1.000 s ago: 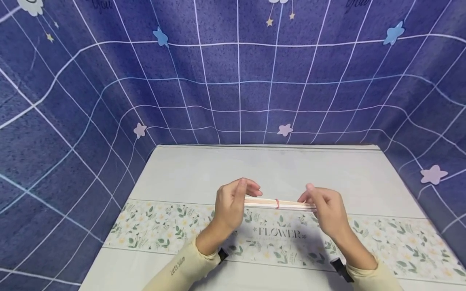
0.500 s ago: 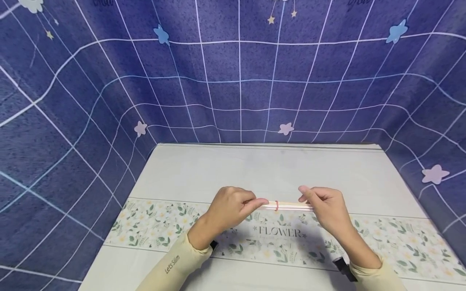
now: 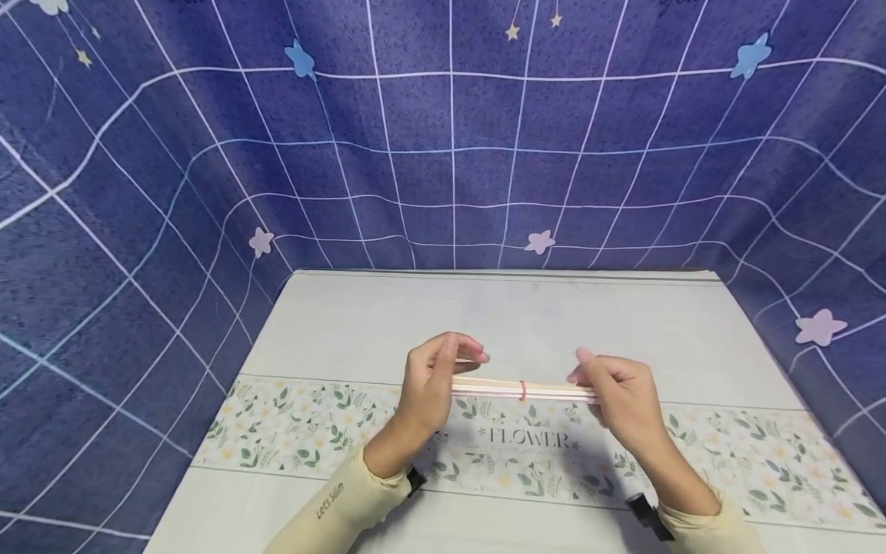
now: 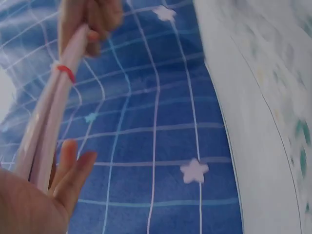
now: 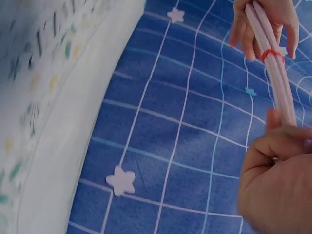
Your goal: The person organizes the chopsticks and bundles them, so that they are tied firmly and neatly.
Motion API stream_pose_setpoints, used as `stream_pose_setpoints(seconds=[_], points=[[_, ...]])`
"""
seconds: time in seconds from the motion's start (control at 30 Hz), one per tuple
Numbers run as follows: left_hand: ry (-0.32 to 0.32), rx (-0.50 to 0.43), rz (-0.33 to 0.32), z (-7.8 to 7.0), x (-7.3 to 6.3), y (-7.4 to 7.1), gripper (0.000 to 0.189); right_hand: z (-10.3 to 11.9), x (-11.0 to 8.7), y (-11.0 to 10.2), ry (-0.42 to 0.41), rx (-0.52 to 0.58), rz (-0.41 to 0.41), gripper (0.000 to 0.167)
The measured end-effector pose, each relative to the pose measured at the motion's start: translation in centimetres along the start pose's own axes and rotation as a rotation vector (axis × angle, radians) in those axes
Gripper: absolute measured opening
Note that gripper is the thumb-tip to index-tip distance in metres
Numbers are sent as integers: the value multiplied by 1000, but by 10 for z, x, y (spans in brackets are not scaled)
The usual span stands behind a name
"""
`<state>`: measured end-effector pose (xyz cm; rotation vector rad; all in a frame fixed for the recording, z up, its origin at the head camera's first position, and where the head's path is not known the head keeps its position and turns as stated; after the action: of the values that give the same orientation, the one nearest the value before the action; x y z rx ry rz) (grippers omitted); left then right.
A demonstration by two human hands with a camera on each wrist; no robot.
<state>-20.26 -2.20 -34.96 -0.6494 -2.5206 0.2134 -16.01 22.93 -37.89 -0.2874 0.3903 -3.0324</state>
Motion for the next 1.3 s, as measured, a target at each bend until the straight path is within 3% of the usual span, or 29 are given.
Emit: stream_pose_setpoints(seconds=[0.1, 0.17, 0.33, 0.47, 0.57, 0.63, 0.77, 0.87, 0.97, 1.07, 1.17, 1.3], points=[[18, -74, -7, -8, -1, 1, 48, 1, 1, 5, -52, 126, 34, 58], [20, -78, 1, -12, -2, 2, 49, 3, 1, 7, -78, 151, 45, 61], [-59, -6, 60, -15, -1, 2, 38, 6, 2, 13, -57, 70, 131, 54], [-135, 118, 183, -13, 5, 2, 22, 6, 1, 23, 3, -56, 317, 30], [-171, 173, 295, -12, 8, 2, 14, 5, -6, 34, 23, -149, 490, 11], [-204, 216, 394, -10, 7, 5, 11, 5, -9, 38, 10, -191, 562, 7], [-255, 346, 673, -2, 0, 19, 14, 6, -12, 42, -29, -214, 644, 11], [-279, 474, 851, 14, -11, 30, 16, -3, -17, 51, -8, -253, 768, 15], [-311, 620, 934, 38, -21, 37, 14, -17, -23, 64, 22, -390, 873, 16], [-347, 753, 930, 60, -23, 41, 16, -31, -18, 73, 51, -601, 849, 12], [-374, 828, 905, 79, -21, 45, 17, -40, -4, 77, 47, -808, 722, 7], [-373, 874, 875, 94, -17, 51, 16, -44, 10, 77, -12, -978, 565, 8]])
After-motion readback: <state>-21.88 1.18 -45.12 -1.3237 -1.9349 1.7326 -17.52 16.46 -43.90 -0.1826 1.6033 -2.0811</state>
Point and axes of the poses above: each hand's wrist, its own x-axis towards the middle knuckle, its own y-axis out of the palm, z = x × y, the point moved 10 cm from there along x, towards the middle knuckle, and after that the axes turned 15 degrees about z, right-handed, at the moved point
